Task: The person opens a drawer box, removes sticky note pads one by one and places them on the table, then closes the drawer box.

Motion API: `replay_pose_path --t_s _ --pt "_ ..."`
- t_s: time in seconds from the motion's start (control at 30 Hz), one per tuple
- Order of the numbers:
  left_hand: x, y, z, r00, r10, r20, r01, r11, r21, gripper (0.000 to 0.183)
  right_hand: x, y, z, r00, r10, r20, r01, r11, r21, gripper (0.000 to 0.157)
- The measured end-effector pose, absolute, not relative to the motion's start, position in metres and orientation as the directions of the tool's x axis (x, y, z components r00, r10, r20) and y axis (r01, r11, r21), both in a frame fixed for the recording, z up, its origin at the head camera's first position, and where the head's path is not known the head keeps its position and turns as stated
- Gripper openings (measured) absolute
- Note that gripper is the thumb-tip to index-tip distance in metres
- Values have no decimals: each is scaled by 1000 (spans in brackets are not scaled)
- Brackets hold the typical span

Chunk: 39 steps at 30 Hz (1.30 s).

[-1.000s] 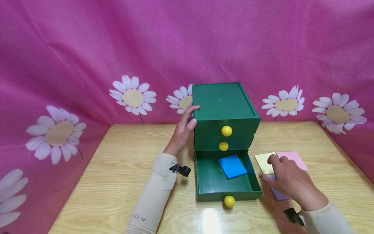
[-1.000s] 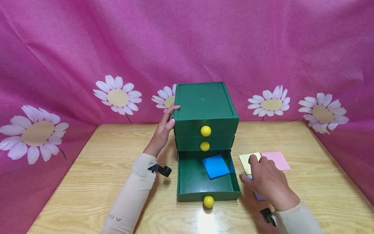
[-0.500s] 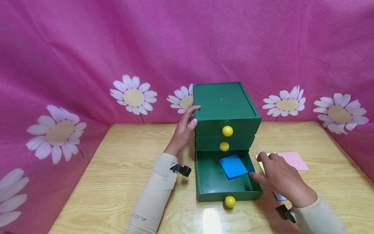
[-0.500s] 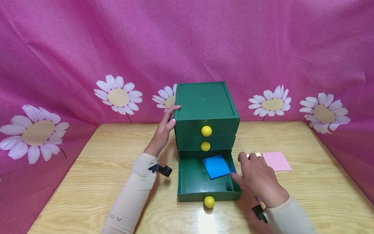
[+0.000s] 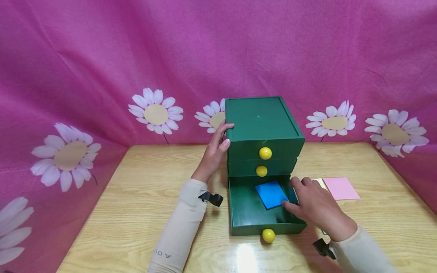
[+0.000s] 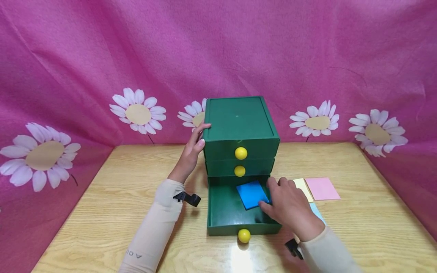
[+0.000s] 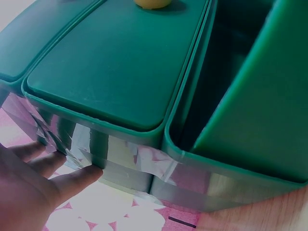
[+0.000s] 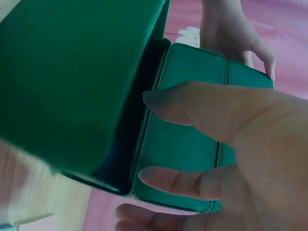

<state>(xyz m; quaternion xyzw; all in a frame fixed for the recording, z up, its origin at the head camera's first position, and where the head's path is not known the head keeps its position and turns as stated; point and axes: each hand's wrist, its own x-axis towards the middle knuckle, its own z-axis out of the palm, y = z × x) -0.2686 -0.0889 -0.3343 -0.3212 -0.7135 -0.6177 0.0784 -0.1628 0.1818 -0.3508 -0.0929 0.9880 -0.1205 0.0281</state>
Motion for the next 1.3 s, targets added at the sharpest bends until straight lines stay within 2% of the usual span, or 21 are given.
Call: replay_pose_path --t_s 0.27,0.5,0.73,0.97,1.1,1.3 --pt "-269 -89 -335 -784 360 505 551 32 834 53 -165 169 -357 -965 -257 51 -262 943 -204 46" --pt "-270 -90 -335 -783 360 507 551 26 834 53 -168 160 -364 -941 -307 139 -332 916 -225 43" --pt "-270 -89 -336 -781 358 511 555 22 832 52 -171 153 -370 -947 -313 77 -322 921 -219 51" --pt "-270 -89 -335 -783 362 506 553 32 832 52 -173 148 -376 -950 -307 58 -312 925 -215 49" --pt "-270 -89 -336 -784 361 504 549 26 835 53 -175 145 -379 -946 -317 60 -323 929 -180 51" --pt "-270 -89 -336 -792 361 493 538 32 842 52 -179 139 -384 -956 -293 -16 -288 949 -128 58"
